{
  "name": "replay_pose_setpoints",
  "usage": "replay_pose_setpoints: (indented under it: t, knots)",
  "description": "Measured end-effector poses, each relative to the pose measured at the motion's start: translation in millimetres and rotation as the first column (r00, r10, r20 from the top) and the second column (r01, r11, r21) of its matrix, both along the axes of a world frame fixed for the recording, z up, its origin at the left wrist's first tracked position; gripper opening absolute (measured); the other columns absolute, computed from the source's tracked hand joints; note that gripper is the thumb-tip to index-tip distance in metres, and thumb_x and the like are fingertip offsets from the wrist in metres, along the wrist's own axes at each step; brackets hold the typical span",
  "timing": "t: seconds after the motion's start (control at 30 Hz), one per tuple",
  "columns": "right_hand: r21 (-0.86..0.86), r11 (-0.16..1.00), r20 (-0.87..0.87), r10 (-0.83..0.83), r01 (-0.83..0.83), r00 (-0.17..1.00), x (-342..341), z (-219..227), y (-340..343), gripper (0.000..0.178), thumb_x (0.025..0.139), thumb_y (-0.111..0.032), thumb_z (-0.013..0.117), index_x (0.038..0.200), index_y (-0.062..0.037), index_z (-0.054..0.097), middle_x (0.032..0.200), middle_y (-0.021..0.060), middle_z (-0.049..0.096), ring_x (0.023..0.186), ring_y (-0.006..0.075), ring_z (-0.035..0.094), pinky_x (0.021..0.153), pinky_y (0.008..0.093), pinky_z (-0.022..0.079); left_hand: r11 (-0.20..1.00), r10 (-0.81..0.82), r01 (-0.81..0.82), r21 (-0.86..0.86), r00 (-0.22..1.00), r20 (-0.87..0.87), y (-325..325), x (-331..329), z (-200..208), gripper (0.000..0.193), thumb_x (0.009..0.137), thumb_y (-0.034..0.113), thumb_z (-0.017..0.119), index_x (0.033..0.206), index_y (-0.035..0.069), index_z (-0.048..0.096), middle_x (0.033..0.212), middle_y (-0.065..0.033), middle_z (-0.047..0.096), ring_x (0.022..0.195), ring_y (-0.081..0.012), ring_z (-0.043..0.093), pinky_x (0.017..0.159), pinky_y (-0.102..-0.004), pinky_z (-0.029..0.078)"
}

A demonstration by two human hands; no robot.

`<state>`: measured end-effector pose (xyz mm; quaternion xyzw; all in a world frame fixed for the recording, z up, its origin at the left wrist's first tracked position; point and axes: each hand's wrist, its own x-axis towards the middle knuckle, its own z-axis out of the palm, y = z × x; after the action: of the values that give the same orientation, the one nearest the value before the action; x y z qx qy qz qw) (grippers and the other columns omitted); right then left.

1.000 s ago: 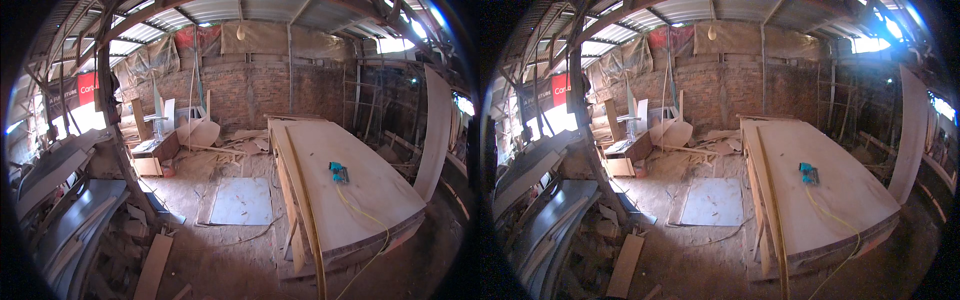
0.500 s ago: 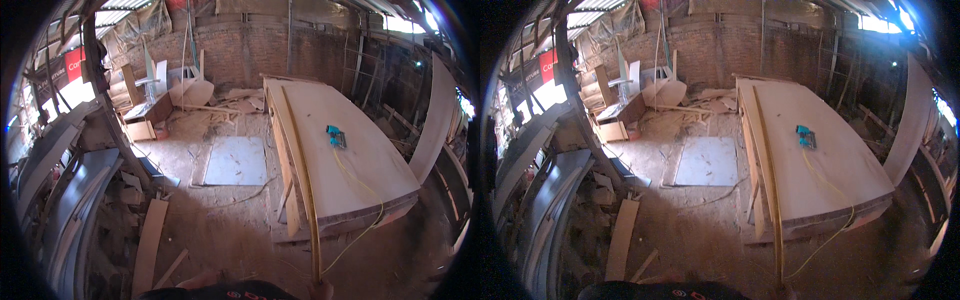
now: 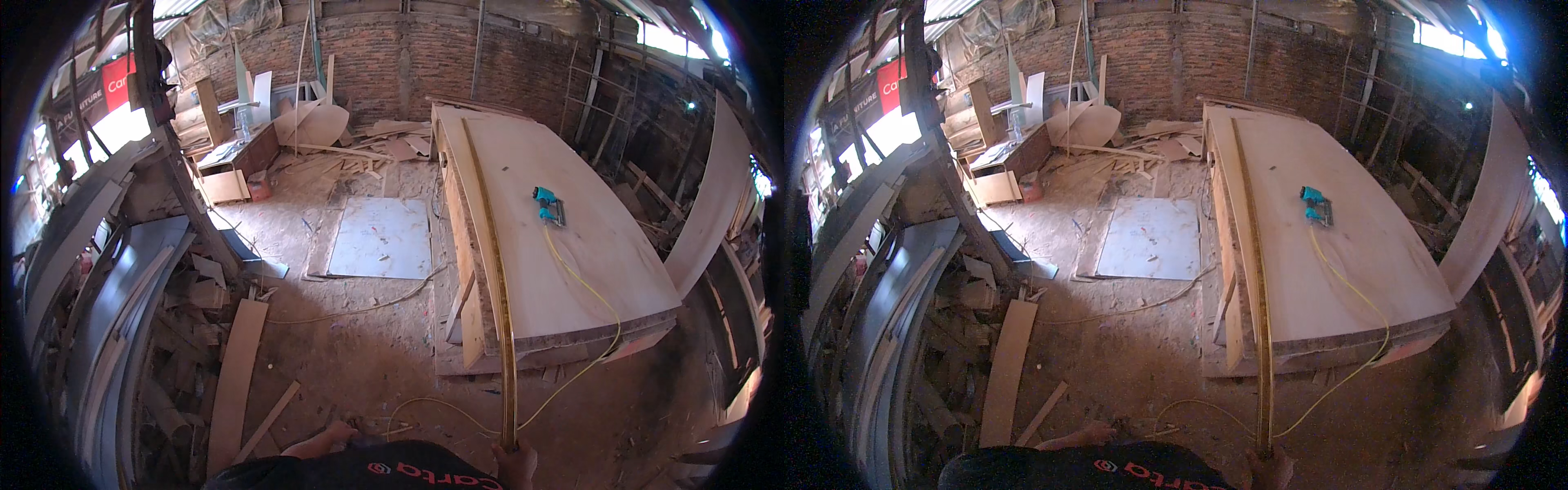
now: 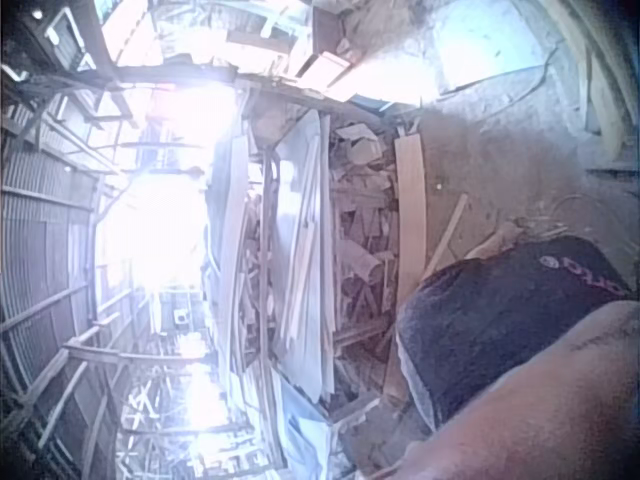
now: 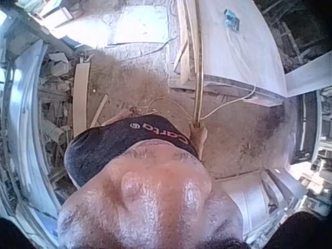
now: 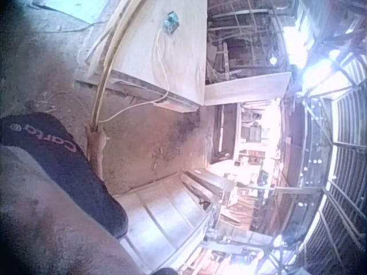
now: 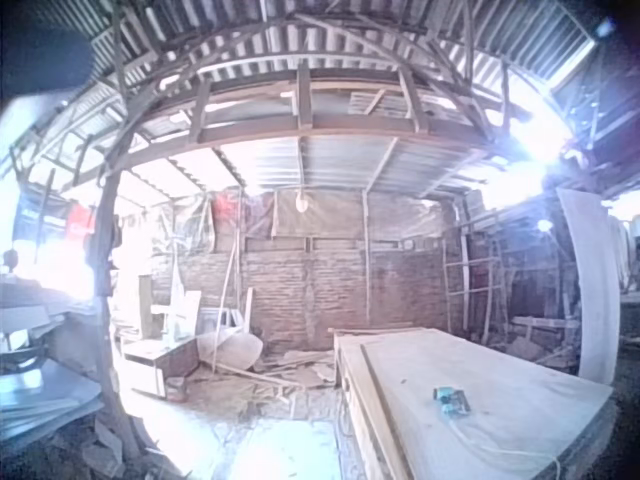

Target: The person assembles a large wooden panel by attaching smaller wooden strips along its edges using a pneumatic nail gun. They position the strips, drive nails, and occasionally mark the panel with a pen.

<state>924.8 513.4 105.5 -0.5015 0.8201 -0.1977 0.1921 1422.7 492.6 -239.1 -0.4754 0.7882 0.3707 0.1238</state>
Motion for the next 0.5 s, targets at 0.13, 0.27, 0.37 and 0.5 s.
replay_pose_setpoints:
  t: [0.13, 0.27, 0.37, 0.5]
  knots:
    - [0.130, 0.991, 0.002, 0.021, -0.021, 1.000, 1.6, 8.5, -0.1, 0.043, 0.080, -0.039, 0.074, 0.103, -0.0034, 0.068, 0.086, 0.0220, 0.070, 0.084, 0.0401, 0.068, 0.073, 0.0501, 0.052, 0.995, -0.043, 0.025, 0.092, 0.979, 0.199, -2.3, 2.4, -8.8, 0.048, 0.082, 0.022, 0.068, 0.128, 0.013, 0.056, 0.111, -0.0191, 0.066, 0.104, -0.0379, 0.064, 0.082, -0.0501, 0.053]
    - [-0.108, 0.994, -0.014, 0.014, -0.016, 1.000, 4.8, 8.3, 3.6, 0.043, 0.065, -0.035, 0.083, 0.081, 0.0005, 0.066, 0.070, 0.0189, 0.066, 0.068, 0.0380, 0.066, 0.063, 0.0464, 0.050, 0.964, -0.156, 0.194, -0.180, 0.966, 0.205, -5.8, -10.2, 8.3, 0.030, 0.096, 0.033, 0.051, 0.116, 0.019, 0.069, 0.105, -0.0162, 0.070, 0.095, -0.0380, 0.068, 0.083, -0.0520, 0.053]
    - [-0.192, 0.979, -0.156, 0.042, -0.072, 0.987, -12.5, -33.9, 6.2, 0.041, 0.068, -0.031, 0.082, 0.090, 0.0004, 0.066, 0.069, 0.0174, 0.065, 0.065, 0.0370, 0.066, 0.060, 0.0444, 0.051, 0.964, -0.071, 0.111, -0.243, 0.984, 0.166, 2.7, -13.5, 10.1, 0.029, 0.094, 0.032, 0.054, 0.114, 0.015, 0.068, 0.104, -0.0166, 0.070, 0.096, -0.0396, 0.067, 0.083, -0.0525, 0.053]
    - [-0.136, 0.991, 0.004, -0.006, 0.007, 1.000, -47.4, -46.5, 18.7, 0.045, 0.071, -0.031, 0.081, 0.104, -0.0026, 0.068, 0.068, 0.0138, 0.066, 0.060, 0.0339, 0.065, 0.055, 0.0415, 0.051, 0.935, 0.258, -0.238, -0.263, 0.965, 0.042, 10.0, 9.4, -31.0, 0.029, 0.089, 0.032, 0.060, 0.109, 0.013, 0.069, 0.108, -0.0138, 0.069, 0.102, -0.0354, 0.065, 0.086, -0.0498, 0.052]
